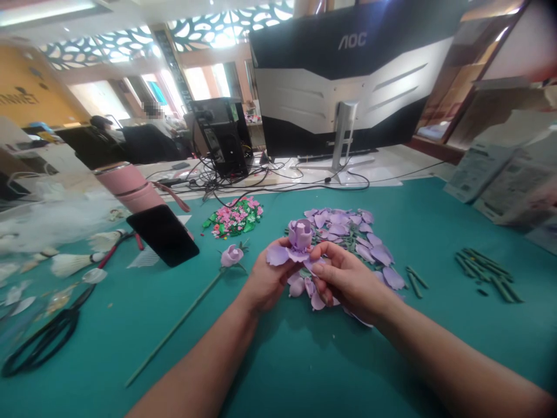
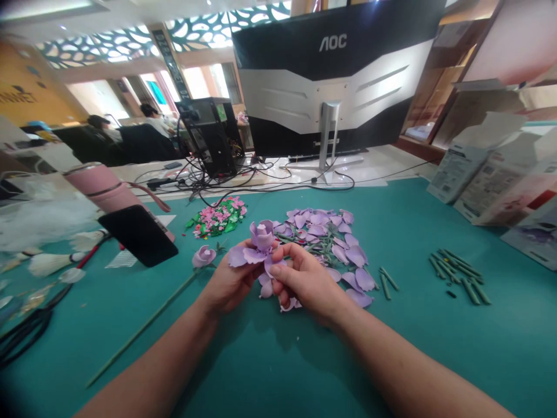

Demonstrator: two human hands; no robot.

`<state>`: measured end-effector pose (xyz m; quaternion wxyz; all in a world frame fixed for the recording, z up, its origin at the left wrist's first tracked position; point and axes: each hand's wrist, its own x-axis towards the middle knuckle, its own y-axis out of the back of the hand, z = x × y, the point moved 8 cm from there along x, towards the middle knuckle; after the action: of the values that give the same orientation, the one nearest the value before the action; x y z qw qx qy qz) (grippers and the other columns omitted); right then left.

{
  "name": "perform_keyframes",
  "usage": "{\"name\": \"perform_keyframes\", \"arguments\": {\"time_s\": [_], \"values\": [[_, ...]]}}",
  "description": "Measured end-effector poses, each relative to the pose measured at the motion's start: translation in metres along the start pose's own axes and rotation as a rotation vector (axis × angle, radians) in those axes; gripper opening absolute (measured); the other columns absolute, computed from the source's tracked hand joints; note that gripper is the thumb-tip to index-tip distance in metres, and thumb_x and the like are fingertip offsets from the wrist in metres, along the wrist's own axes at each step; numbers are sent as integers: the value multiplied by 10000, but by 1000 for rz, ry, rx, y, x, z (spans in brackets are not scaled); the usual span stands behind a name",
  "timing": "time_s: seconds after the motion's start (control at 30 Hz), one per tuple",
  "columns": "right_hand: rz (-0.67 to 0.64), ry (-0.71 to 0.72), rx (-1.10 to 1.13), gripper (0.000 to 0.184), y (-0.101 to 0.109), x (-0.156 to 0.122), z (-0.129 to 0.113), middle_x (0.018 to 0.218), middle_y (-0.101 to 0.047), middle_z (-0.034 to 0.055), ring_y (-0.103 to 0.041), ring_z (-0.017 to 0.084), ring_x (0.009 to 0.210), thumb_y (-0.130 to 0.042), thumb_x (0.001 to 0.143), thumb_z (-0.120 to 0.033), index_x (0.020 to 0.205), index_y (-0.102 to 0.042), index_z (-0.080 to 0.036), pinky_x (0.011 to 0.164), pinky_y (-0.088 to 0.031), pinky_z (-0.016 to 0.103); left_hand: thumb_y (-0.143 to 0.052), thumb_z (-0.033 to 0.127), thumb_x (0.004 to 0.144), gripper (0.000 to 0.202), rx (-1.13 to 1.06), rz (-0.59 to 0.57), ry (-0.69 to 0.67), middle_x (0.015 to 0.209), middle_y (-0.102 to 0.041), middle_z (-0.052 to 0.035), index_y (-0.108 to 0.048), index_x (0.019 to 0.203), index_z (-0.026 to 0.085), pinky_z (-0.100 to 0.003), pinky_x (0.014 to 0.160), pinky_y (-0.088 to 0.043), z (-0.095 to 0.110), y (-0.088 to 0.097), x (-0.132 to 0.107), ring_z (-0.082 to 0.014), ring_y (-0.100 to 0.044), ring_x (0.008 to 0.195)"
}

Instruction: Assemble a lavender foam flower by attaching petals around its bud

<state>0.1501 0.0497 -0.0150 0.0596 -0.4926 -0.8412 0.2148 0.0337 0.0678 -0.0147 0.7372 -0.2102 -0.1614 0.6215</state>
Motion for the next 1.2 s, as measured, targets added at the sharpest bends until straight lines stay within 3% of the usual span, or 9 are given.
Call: {"name": "perform_keyframes", "arguments": {"time_s": [0.3,0.43,0.57,0.7,0.83,0.93,1.03,1.2], "values": [[127,-36,-87,376,8,-1,-3,557,-605,-59,-541,86,451,-738,815,-425,1026,-496,-229,447,-431,185,-848,257,722,460,10,-11,-27,1037,-718,-103,-639,1111,130,-313,818,-516,4,3,0,-211,-682,920],[114,-24,-87,380,6,-1,-5,540,-574,-74,-505,83,439,-741,814,-428,1025,-496,-228,445,-410,195,-857,262,706,493,21,-16,-19,1033,-714,-109,-646,1130,125,-302,784,-519,5,-2,0,-219,-676,930],[110,-15,-164,384,5,-1,-3,557,-570,-74,-515,103,465,-720,817,-472,1015,-487,-238,469,-417,220,-864,263,693,450,34,5,-39,962,-720,-83,-668,1072,121,-261,723,-510,6,-2,-1,-172,-670,828],[191,180,-466,280,10,-4,-18,628,-547,-52,-517,124,544,-658,860,-456,945,-499,-241,506,-401,246,-884,269,662,506,16,48,-21,929,-724,-63,-669,1100,132,-259,757,-510,2,2,-1,-157,-671,799],[355,563,-958,153,6,-22,-52,795,-557,6,-507,148,677,-672,846,-317,911,-561,-234,587,-402,280,-896,266,637,509,3,81,-23,914,-724,-61,-677,1076,130,-289,818,-516,-1,7,0,-167,-676,814],[358,783,-1121,120,-5,-35,-67,841,-574,31,-526,169,742,-674,848,-269,927,-593,-230,638,-426,298,-895,262,632,508,38,88,-34,912,-727,-66,-682,1074,132,-318,850,-515,-4,10,2,-180,-679,824],[327,875,-1148,62,-11,-40,-73,817,-587,38,-546,181,752,-649,870,-235,917,-609,-231,654,-449,312,-904,264,615,516,109,89,-17,904,-725,-60,-696,1073,148,-310,852,-511,-9,12,2,-176,-678,821],[294,890,-1133,34,-14,-41,-72,786,-600,42,-563,188,734,-622,889,-213,874,-630,-242,640,-464,322,-908,253,605,496,137,90,-4,899,-707,-42,-710,1054,176,-279,815,-508,-11,10,-1,-154,-664,801]]}}
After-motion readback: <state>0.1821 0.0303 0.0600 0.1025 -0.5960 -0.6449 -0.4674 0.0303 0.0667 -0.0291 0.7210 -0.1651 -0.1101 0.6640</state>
